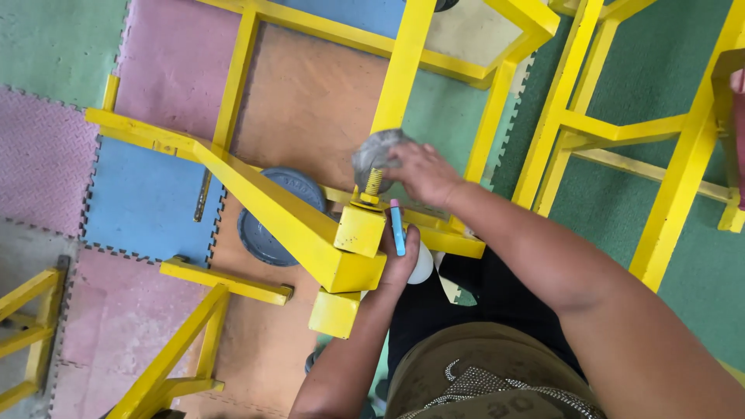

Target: Cleaning and wiping down various yellow-framed gym weight machines using a spray bottle and a cloth.

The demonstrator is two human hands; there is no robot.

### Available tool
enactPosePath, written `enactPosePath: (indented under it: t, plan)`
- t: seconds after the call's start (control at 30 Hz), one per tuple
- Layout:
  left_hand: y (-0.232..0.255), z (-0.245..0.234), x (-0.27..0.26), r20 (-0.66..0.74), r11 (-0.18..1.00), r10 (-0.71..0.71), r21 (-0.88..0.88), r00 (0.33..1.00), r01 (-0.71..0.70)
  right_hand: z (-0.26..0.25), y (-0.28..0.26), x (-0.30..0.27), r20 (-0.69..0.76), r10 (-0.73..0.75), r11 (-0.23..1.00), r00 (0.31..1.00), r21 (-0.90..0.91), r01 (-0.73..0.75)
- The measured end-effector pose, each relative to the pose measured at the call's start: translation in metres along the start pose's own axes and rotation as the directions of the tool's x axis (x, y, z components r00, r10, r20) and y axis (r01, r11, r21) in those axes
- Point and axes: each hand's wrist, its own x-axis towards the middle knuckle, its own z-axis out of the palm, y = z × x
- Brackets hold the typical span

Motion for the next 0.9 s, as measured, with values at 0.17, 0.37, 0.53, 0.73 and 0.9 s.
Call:
enactPosePath:
  t: [0.17, 0.37, 0.53, 0.73, 0.9]
  plan:
    - [-0.020, 0.017, -0.009, -0.041, 0.992, 0.097, 0.084, 0.994, -0.093, -0.004, 0.018, 0.019, -0.222, 0.145, 0.989, 0.964, 0.013, -0.145]
    - [-0.013, 0.022, -0.006, 0.048, 0.992, -0.118, -0.032, 0.992, 0.120, -0.010, -0.031, -0.004, -0.084, 0.042, 0.999, 0.996, -0.016, -0.044]
    - [-0.034, 0.048, -0.006, -0.038, 1.000, -0.002, -0.030, 0.999, 0.001, -0.011, -0.010, 0.007, 0.068, -0.039, 0.993, 0.997, -0.105, 0.046]
    - [-0.018, 0.064, 0.012, -0.054, 0.969, -0.145, -0.209, 0.988, 0.130, 0.006, 0.028, 0.037, -0.253, 0.181, 0.978, 0.950, -0.051, -0.200]
    - [0.026, 0.051, 0.025, -0.121, 0.922, -0.220, -0.351, 0.968, 0.166, -0.003, 0.023, 0.018, -0.144, -0.328, 0.944, 0.934, -0.083, 0.319]
